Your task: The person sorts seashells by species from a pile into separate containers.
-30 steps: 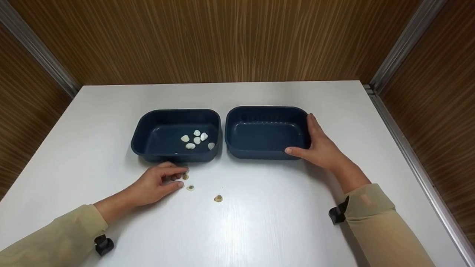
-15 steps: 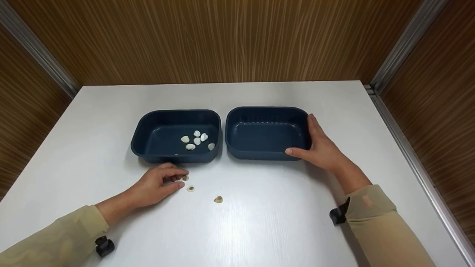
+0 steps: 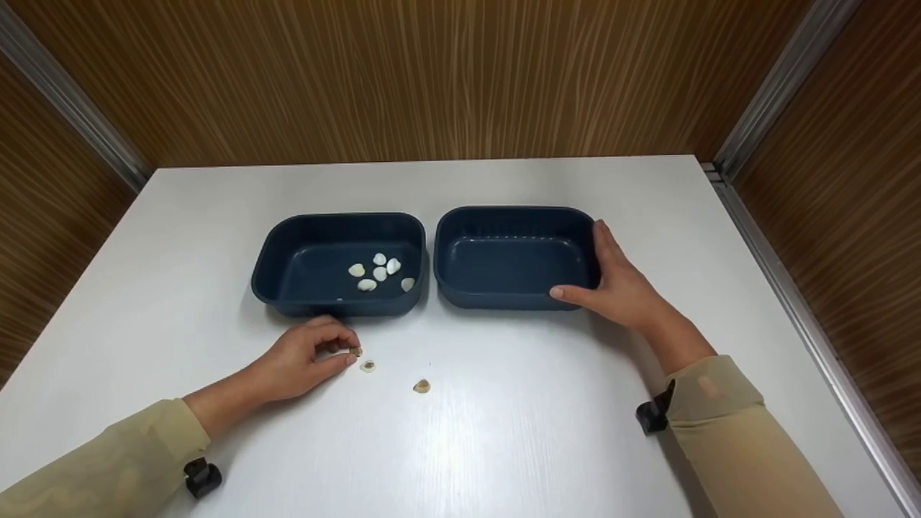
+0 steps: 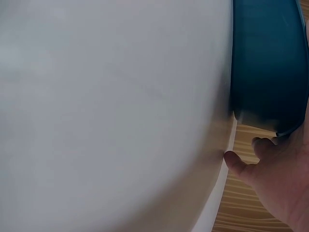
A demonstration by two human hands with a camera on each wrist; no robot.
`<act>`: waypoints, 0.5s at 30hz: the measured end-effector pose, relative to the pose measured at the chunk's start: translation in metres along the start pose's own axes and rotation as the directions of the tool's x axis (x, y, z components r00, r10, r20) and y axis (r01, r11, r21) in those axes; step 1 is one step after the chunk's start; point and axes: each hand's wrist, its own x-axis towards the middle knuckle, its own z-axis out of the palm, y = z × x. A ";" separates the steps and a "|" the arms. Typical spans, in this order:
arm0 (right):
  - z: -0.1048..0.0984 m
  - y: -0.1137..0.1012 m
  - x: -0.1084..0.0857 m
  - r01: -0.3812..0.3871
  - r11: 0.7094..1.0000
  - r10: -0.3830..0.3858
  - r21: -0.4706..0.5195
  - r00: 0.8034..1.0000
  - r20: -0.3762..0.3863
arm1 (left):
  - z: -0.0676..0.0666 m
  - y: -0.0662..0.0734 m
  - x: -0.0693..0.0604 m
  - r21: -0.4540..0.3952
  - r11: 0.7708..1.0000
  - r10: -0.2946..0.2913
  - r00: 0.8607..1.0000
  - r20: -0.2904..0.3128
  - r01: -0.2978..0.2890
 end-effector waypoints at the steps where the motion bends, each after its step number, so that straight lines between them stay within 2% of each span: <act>1: 0.000 0.000 0.000 -0.003 1.000 0.003 -0.005 1.000 -0.001 | 0.000 0.000 0.000 0.005 1.000 0.004 1.000 0.002 -0.004; 10: 0.001 -0.002 0.000 -0.018 0.999 0.018 -0.029 1.000 -0.003 | -0.002 0.001 0.000 0.033 0.999 0.027 0.999 0.043 -0.028; 15: 0.000 -0.002 0.000 -0.019 1.000 0.019 -0.023 1.000 -0.005 | -0.004 0.003 0.000 0.025 1.000 0.016 0.998 0.053 -0.018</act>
